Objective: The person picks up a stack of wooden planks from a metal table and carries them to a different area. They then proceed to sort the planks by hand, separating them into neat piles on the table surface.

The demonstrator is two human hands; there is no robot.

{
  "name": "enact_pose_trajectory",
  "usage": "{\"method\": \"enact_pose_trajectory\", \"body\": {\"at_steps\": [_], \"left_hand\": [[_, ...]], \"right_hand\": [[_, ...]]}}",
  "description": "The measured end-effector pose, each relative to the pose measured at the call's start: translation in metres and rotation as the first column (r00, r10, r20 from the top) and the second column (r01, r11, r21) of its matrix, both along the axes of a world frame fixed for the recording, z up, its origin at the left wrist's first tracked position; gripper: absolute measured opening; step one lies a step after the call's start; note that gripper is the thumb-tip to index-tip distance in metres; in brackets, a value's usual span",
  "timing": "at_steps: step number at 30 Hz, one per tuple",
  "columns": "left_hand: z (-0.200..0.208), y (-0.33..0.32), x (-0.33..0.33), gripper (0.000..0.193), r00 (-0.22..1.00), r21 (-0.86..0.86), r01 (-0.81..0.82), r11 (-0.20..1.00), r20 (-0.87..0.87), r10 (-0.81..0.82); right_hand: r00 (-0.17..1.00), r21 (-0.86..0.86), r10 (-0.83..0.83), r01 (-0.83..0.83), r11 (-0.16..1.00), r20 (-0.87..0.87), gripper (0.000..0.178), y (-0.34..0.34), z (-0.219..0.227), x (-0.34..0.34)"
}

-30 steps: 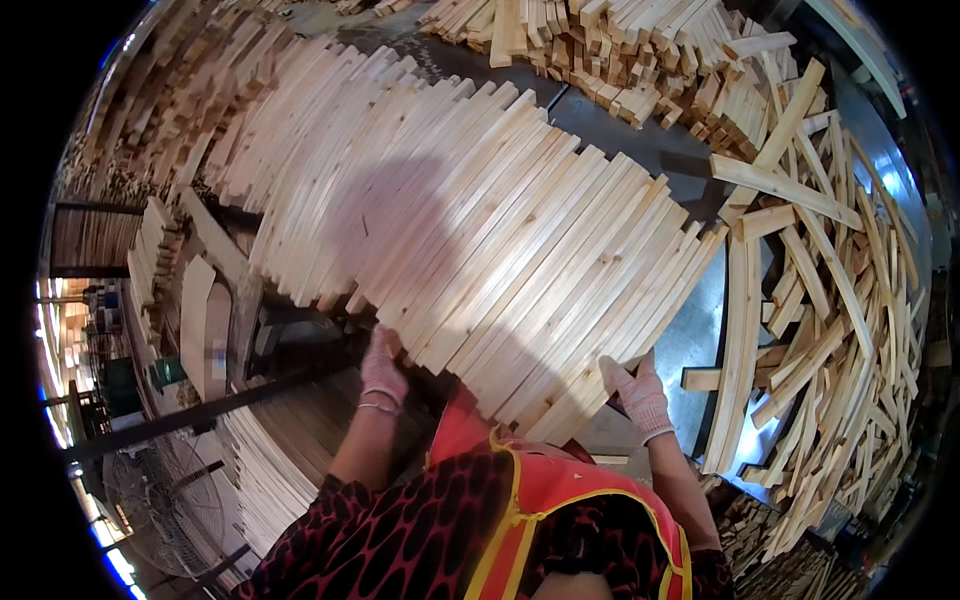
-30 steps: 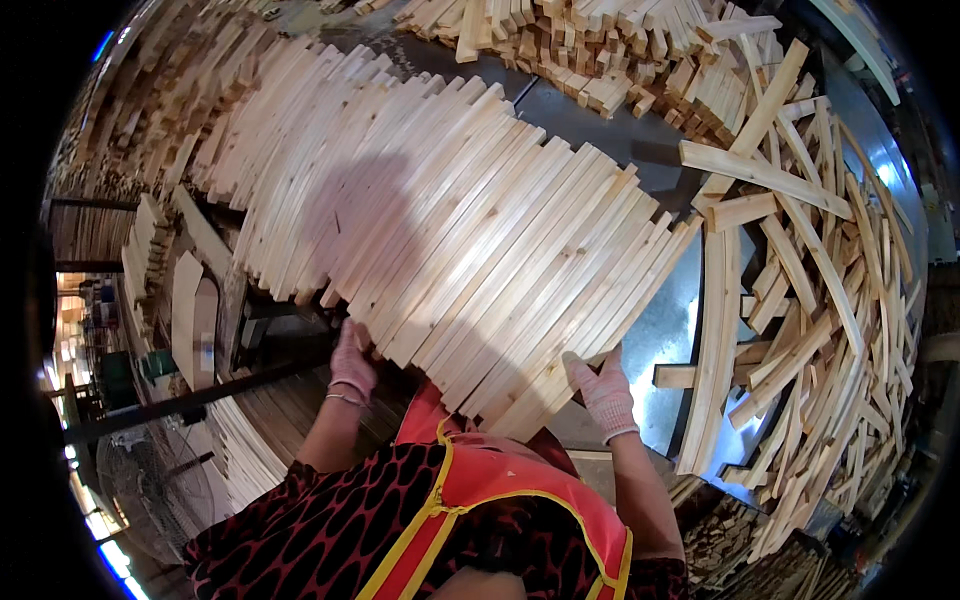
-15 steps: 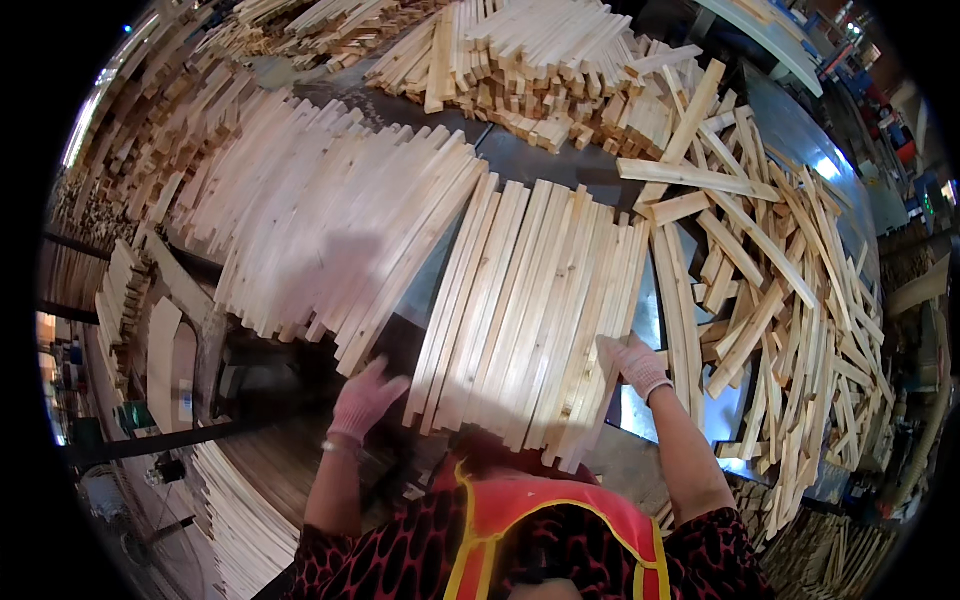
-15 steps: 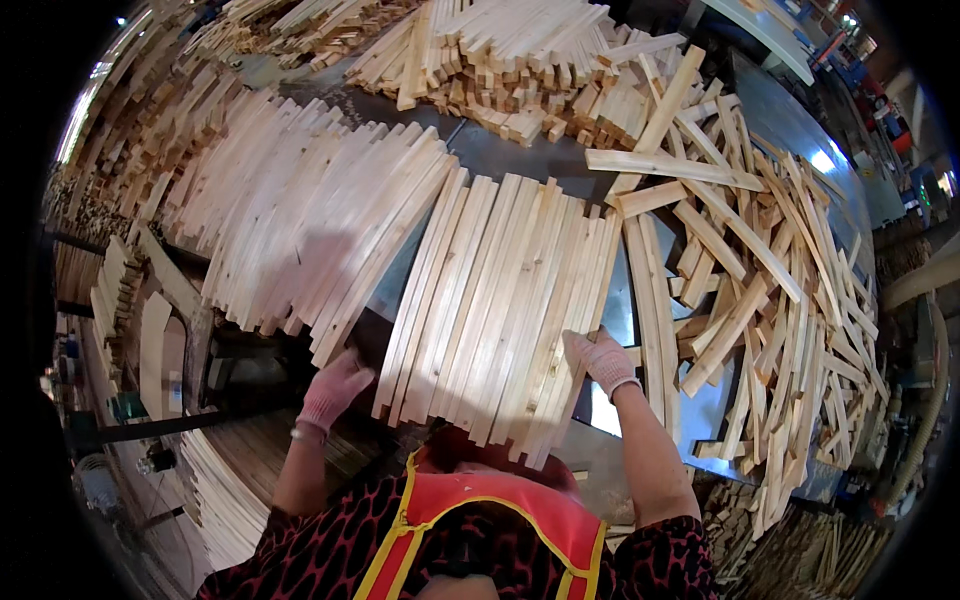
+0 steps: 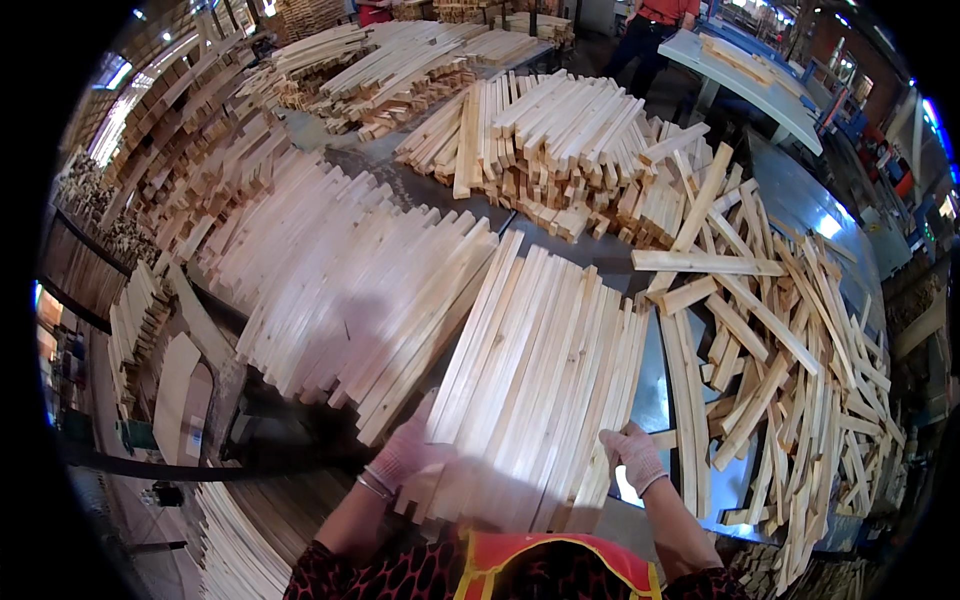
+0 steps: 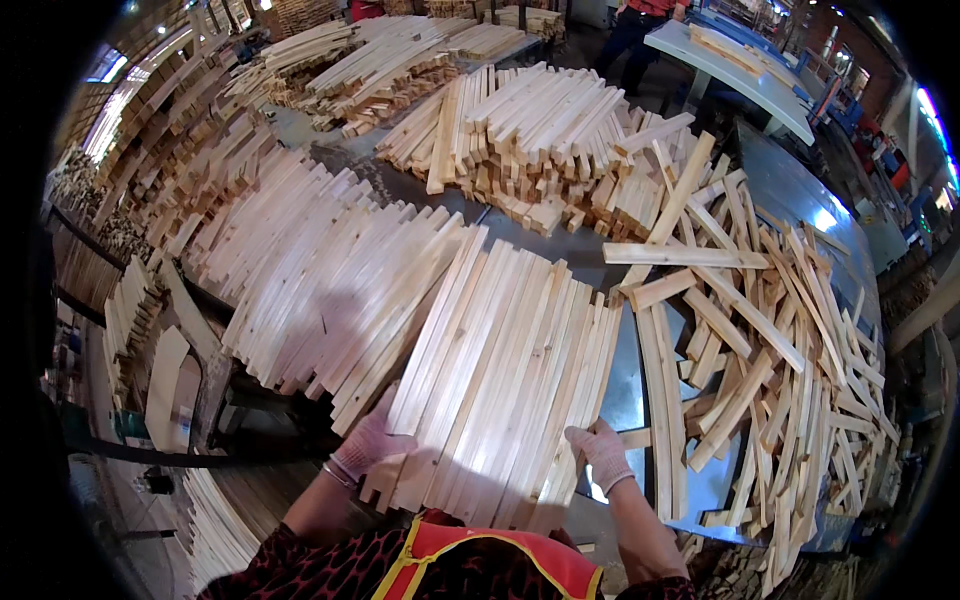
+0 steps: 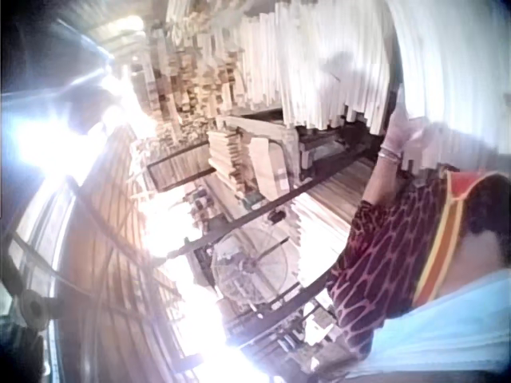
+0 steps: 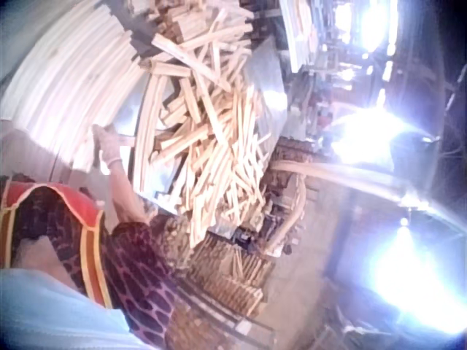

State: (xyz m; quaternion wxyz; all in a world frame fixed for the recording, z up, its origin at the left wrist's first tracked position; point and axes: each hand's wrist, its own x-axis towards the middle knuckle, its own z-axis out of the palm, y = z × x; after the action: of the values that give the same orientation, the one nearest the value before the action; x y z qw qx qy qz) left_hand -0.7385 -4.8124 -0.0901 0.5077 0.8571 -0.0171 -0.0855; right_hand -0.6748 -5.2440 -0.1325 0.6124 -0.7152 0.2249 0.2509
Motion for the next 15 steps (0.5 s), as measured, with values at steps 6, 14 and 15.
{"method": "enact_pose_trajectory", "body": {"at_steps": [6, 14, 15], "left_hand": [[0.1, 0.032, 0.084, 0.119, 0.986, -0.041, -0.1, 0.994, -0.135, 0.094], [0.187, 0.034, 0.247, 0.117, 0.976, -0.109, -0.119, 0.987, 0.171, 0.136], [0.192, 0.023, 0.27, 0.115, 0.969, -0.241, -0.201, 0.95, 0.095, 0.229]], "right_hand": [[0.986, 0.227, -0.045, 0.007, 0.974, 0.164, 0.055, 0.056, 0.073, 0.083], [0.851, 0.338, -0.116, -0.076, 0.938, 0.513, 0.068, 0.082, 0.185, 0.286], [0.833, 0.264, -0.056, -0.11, 0.958, 0.551, 0.065, 0.08, 0.187, 0.329]]}}
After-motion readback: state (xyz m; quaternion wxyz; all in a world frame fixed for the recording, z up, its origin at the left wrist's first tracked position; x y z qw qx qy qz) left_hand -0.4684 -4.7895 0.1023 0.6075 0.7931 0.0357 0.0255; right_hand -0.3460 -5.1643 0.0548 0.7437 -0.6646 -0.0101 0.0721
